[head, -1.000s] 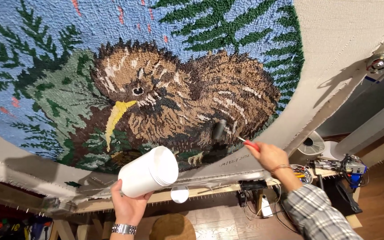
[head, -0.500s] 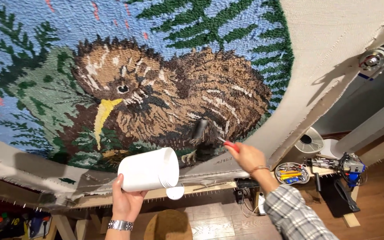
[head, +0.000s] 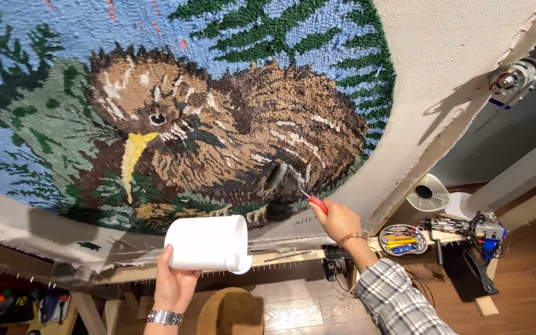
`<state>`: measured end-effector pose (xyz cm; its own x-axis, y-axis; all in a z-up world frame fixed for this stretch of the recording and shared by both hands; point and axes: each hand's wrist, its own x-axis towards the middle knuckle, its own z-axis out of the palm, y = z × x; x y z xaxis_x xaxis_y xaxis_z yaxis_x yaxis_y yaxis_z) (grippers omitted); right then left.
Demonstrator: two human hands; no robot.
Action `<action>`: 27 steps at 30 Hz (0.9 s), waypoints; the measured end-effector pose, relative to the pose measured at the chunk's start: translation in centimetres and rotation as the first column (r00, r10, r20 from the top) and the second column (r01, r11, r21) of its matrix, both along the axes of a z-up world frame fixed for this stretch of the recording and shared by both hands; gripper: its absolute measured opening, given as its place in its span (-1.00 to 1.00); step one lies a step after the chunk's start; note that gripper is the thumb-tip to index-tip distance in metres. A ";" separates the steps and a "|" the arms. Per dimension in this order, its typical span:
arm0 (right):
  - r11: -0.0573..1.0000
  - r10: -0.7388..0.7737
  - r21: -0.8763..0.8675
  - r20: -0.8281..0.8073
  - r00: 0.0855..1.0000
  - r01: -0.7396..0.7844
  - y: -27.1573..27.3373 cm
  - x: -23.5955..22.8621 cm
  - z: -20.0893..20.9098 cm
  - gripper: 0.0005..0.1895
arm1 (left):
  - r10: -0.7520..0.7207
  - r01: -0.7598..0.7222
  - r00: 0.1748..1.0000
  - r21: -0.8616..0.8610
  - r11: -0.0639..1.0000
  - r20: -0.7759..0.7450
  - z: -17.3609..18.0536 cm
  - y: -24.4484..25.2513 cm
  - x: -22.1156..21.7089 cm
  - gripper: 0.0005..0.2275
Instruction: Applying adhesive to the back of a tufted rug using a small roller to secure the yarn.
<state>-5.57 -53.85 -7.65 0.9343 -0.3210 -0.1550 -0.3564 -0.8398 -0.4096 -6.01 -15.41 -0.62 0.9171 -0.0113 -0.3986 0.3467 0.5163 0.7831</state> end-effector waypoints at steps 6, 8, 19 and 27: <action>0.997 -0.078 0.017 -0.091 0.993 0.080 -3.9 -3.2 1.3 -0.35 | 0.045 -0.045 0.999 0.021 0.999 -0.018 1.1 0.0 -0.7 -0.35; 0.994 -0.109 -0.016 -0.057 0.992 0.109 -5.7 -3.8 -0.6 -0.35 | 0.062 -0.062 0.998 0.026 0.998 -0.005 0.8 1.3 -0.6 -0.34; 0.992 0.121 -0.040 0.026 0.992 -0.120 5.8 3.4 3.3 -0.39 | 0.182 -0.181 0.982 0.009 0.983 -0.052 1.9 3.5 -1.8 -0.33; 0.997 0.042 -0.064 -0.090 0.995 -0.048 2.2 0.7 2.3 -0.39 | 0.205 -0.205 0.977 -0.006 0.979 -0.064 2.3 5.8 -0.9 -0.37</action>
